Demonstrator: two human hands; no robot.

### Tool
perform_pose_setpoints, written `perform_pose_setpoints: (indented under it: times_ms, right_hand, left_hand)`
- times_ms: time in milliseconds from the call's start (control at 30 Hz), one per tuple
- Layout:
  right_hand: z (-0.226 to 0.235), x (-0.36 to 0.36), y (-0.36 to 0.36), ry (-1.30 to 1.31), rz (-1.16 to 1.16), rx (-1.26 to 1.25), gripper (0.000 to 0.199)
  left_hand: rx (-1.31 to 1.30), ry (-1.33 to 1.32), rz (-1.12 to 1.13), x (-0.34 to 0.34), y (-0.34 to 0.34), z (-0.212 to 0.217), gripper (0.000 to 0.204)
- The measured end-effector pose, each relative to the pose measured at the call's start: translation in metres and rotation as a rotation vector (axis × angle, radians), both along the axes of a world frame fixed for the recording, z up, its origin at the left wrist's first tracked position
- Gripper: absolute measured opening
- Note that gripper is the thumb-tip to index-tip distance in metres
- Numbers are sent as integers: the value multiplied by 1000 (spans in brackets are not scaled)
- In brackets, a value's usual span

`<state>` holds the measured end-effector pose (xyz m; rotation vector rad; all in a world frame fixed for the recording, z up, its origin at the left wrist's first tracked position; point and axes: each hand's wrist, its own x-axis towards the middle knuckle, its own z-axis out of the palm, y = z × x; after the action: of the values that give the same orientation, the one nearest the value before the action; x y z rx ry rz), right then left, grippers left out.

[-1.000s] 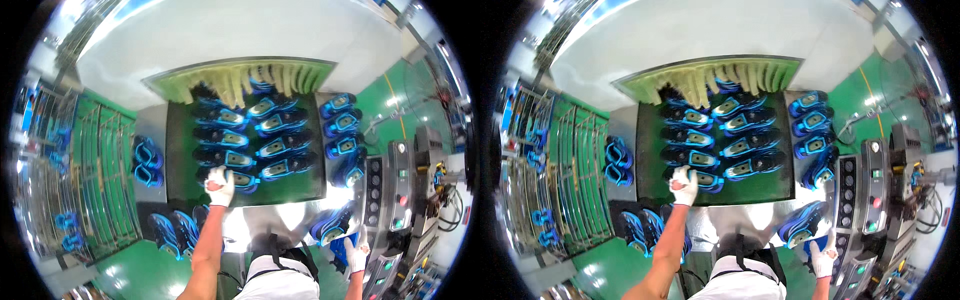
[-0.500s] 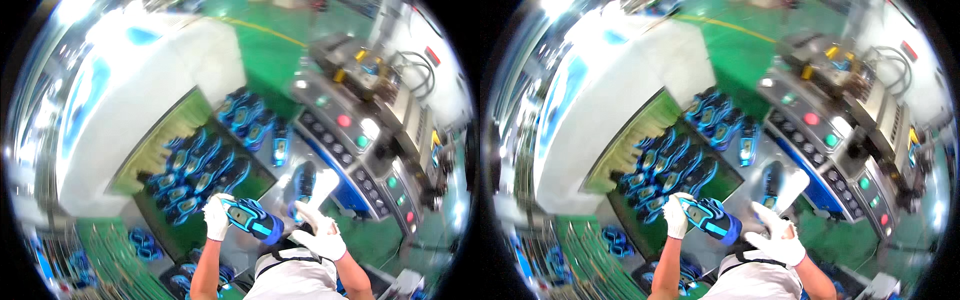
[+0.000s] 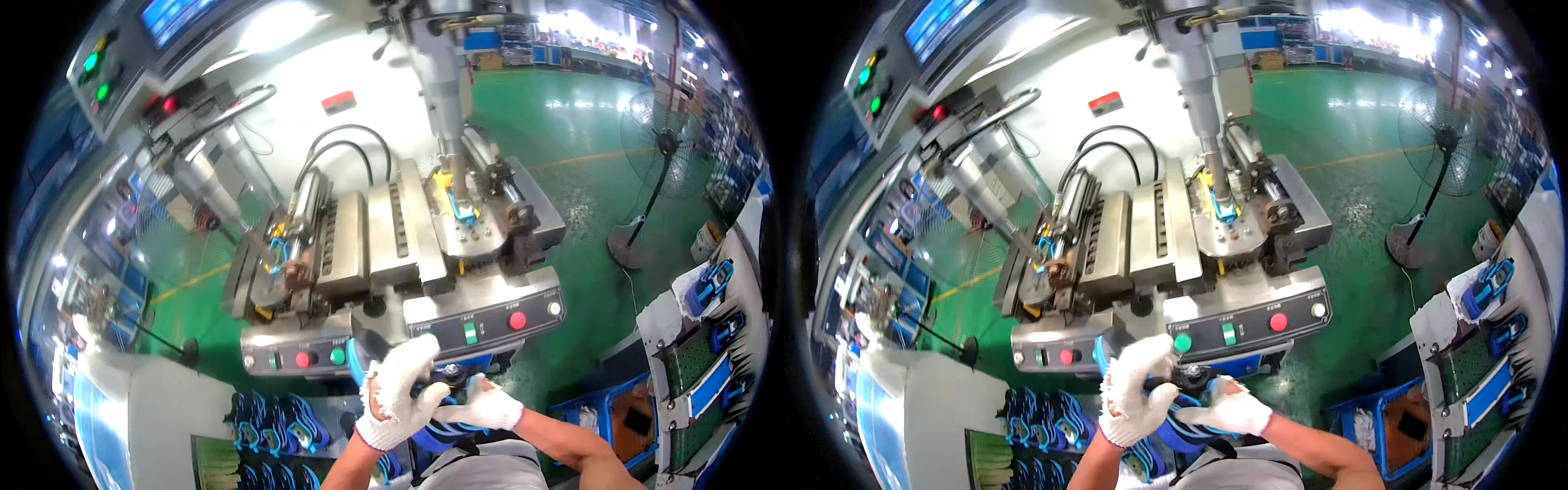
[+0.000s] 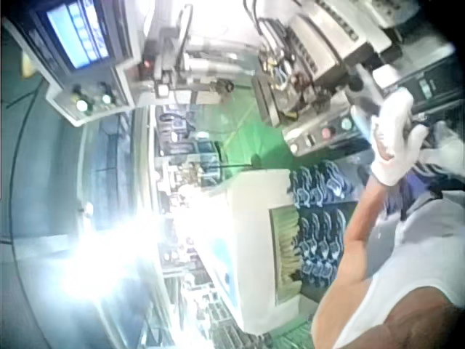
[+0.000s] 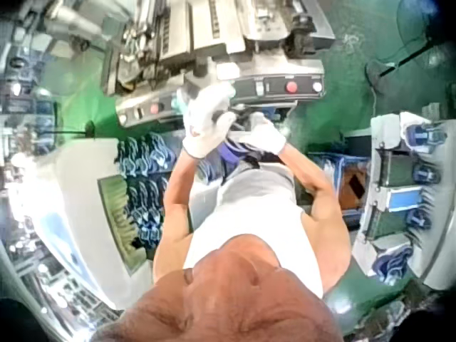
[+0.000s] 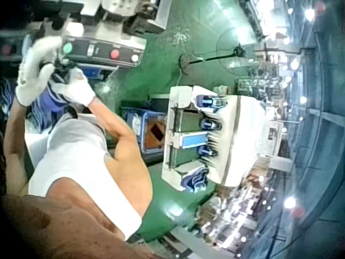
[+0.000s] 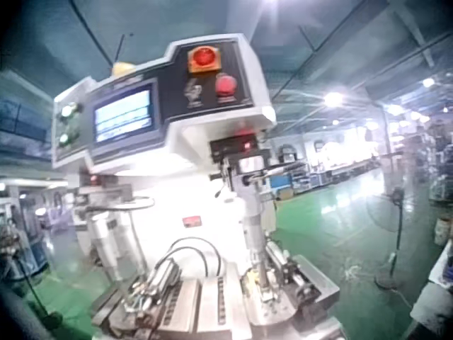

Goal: The person operates a shoe pressing machine by mounting shoes onto the machine molds, pressing buttons to run the press cycle, removing the pressed shoes, and loading them onto a conveyor belt.

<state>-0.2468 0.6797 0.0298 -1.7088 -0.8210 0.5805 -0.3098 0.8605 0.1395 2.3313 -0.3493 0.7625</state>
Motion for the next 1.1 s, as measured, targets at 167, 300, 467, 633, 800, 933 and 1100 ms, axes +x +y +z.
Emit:
perform_pose_setpoints:
  times_ms: [167,300,467,633,800,933,1100]
  right_hand:
    - [24,17,-94,588,-458,59,64]
    - [9,16,-125,671,-847,304,42]
    - [-32,21,-150,519,-945,364,35]
    - [-7,24,-135,654,-968,519,30]
    - [-50,15,-133,338,-1013,261,56]
    - [-92,16,-134,-346,-874,-105,30]
    - [-20,35,-108,444,-988,268,29]
  left_hand:
    - [-316,-26,164,92,-2,0,50]
    - [-636,197,170,164,-7,-36,47]
    - [-606,280,164,222,-18,-56,53]
    - [-678,293,112,230,-12,-73,50]
    - [-785,377,102,200,-3,-76,48]
    - [-737,392,107,198,3,-78,50]
    - [-586,381,174,237,2,-60,56]
